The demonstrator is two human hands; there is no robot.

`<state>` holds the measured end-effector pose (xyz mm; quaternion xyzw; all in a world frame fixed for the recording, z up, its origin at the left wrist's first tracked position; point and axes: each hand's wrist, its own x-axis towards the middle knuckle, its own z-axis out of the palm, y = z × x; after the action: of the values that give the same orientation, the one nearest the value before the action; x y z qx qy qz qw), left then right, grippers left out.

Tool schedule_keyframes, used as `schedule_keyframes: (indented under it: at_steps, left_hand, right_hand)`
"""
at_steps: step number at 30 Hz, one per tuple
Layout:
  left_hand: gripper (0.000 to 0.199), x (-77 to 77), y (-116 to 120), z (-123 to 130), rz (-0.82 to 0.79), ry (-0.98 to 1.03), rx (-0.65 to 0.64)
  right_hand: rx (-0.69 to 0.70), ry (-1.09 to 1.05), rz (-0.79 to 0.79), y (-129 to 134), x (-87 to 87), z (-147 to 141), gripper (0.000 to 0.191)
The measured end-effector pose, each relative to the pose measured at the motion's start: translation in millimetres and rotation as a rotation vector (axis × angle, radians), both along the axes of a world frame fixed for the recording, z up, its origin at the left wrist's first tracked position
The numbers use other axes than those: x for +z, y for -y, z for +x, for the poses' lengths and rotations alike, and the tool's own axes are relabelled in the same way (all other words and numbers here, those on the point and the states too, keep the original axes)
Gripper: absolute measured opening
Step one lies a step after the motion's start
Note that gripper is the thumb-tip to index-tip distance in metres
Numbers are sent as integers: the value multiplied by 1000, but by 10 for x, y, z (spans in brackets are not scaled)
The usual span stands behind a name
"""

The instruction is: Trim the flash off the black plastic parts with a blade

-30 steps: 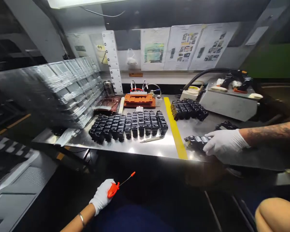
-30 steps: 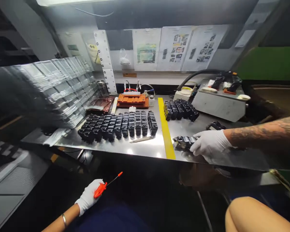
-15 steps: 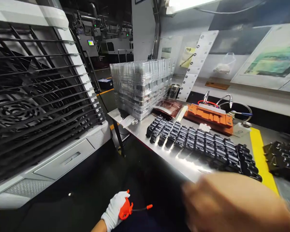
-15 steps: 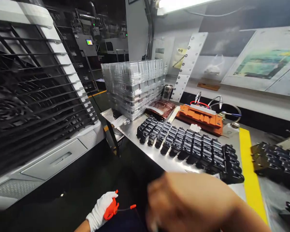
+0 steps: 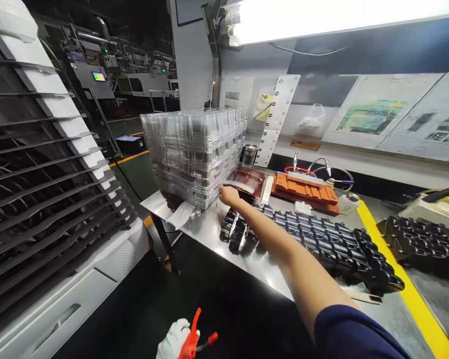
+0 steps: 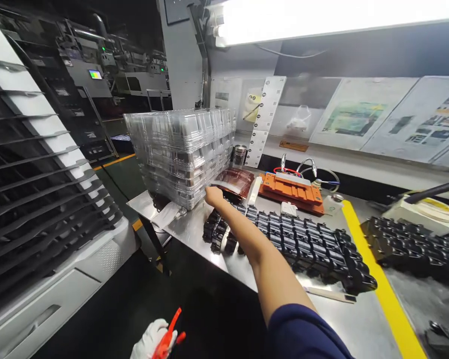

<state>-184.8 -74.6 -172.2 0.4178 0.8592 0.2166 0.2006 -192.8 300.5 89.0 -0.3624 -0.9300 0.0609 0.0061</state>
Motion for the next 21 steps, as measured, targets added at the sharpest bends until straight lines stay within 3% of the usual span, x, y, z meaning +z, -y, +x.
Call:
schedule_keyframes:
  at_steps: [4,6,8,10,12,14,16,18,19,21]
  left_hand:
    - [32,247,-250,-72,231,-42,-27]
    - [35,472,-487,28,406,-40,-117]
    - [34,749,-740,278,597,4,-254]
    - [30,1029,-936,660,707,82,-413]
    - [29,1274,-1041,1088,736,164,-583]
    - [30,1482,-1106,1458,703,207,-809]
    - [29,1678,-1237,1732,661,160,-1100]
    - [27,1870,-1496,1950,632,1,-1341]
    - [26,1958,-1667,2058,609,-96,-1403]
    - [25,2088,-2038,2293,536,-291,-1395]
  right_hand:
    - [135,-98,-81,499,10,675,31]
    - [374,-145,-263,914,-171,1195,38]
    - [434,-206,-377,1373,-480,1716,70]
    - [340,-330,-412,1788,-843,2164,86]
    - [138,-525,-397,2085,-1148,2543,79]
    - [-47,-689,-307,2242,-1294,2933,62]
    - [-169,-774,-148,2312,-1232,3411,44]
    - [-303,-794,52,2382,-987,3980,29]
    - [-414,-791,158,2438,-821,4276,26]
    - [-549,-697,250,2599,-476,4830,30]
